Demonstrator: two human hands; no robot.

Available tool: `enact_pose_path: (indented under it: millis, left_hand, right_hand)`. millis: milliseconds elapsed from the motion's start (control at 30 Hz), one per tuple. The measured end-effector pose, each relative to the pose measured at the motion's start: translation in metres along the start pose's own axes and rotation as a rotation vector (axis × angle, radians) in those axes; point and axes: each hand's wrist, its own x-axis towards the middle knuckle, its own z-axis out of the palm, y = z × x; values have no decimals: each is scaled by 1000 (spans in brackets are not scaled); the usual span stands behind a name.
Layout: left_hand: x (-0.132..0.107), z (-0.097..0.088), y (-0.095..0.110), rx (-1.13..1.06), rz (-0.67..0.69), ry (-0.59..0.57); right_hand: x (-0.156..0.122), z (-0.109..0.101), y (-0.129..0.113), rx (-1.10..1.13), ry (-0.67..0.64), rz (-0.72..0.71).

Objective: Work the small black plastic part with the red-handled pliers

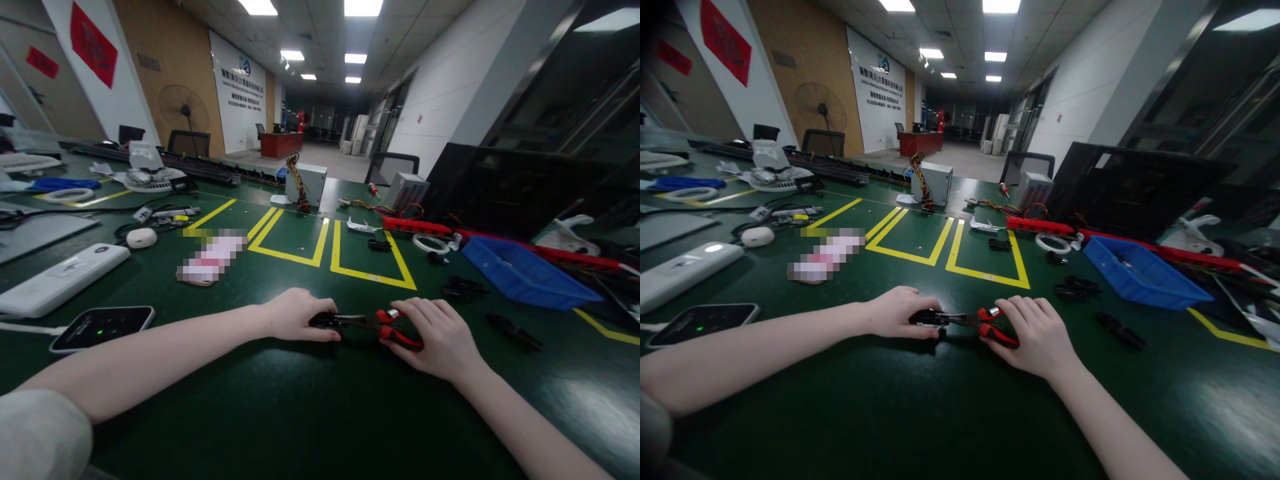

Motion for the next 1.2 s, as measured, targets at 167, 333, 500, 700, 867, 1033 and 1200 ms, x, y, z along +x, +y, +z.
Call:
enact_pose_path:
  millis: [167,333,500,700,867,1033,1200]
  left_hand:
    - [0,-2,1,-3,-23,-3]
    - [0,-1,2,3,-19,17]
    - [0,1,2,35,-13,41]
    - [0,0,1,73,9,36]
    - [0,1,-1,64,32,22]
    - [0,0,-1,-15,22,25]
    - [-1,-2,-2,-93,0,27]
  right_hand:
    - [0,0,0,1,4,30]
    - [3,-2,-1,12,2,30]
    - [5,-3,-2,-14,15,-2]
    - [5,-5,-4,-46,34,-9]
    - [5,-7,-6,-80,42,-11]
    - [5,-7,-6,-74,37,-11]
    - [4,-6,-4,-49,20,-6]
